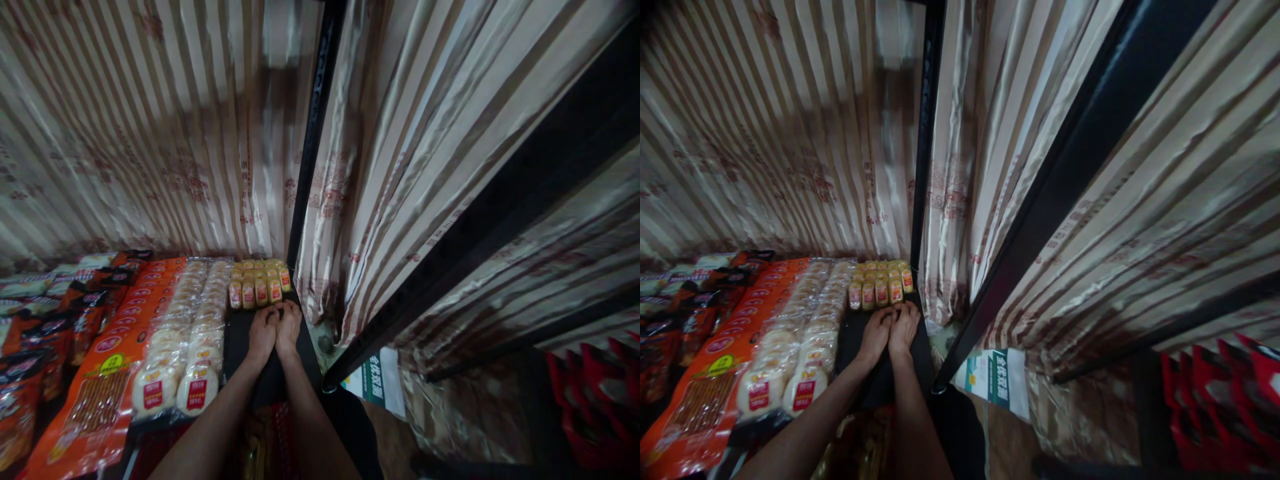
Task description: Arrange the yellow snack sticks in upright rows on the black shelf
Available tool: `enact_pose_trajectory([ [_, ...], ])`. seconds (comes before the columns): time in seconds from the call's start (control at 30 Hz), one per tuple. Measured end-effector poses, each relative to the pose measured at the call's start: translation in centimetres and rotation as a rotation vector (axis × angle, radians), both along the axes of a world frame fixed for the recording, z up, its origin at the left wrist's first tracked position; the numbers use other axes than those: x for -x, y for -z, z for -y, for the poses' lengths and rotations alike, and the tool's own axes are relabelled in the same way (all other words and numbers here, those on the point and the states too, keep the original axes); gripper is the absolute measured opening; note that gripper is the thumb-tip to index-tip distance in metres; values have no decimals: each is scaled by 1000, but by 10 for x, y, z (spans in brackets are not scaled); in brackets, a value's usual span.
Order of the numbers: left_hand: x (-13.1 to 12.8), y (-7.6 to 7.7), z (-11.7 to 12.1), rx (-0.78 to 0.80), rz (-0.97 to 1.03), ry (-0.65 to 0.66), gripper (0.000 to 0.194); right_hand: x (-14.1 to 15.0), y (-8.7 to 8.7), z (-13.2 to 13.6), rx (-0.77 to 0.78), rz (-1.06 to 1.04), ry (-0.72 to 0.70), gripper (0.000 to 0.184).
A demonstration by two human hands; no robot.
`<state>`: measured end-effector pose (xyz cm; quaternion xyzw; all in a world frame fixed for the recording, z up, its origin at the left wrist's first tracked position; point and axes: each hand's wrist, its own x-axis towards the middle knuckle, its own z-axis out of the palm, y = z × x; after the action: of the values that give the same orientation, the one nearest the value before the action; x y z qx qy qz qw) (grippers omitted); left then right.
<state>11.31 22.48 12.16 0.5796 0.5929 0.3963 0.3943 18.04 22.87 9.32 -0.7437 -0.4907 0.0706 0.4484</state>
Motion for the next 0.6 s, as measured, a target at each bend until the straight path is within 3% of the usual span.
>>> enact_pose_trajectory([
  [0.23,5,-9,36,74,-43,11,32,7,0,34,63,-75,-121,28],
  [0.6,25,-3,81,67,-34,-24,26,26,-10,83,175,4,-203,27],
])
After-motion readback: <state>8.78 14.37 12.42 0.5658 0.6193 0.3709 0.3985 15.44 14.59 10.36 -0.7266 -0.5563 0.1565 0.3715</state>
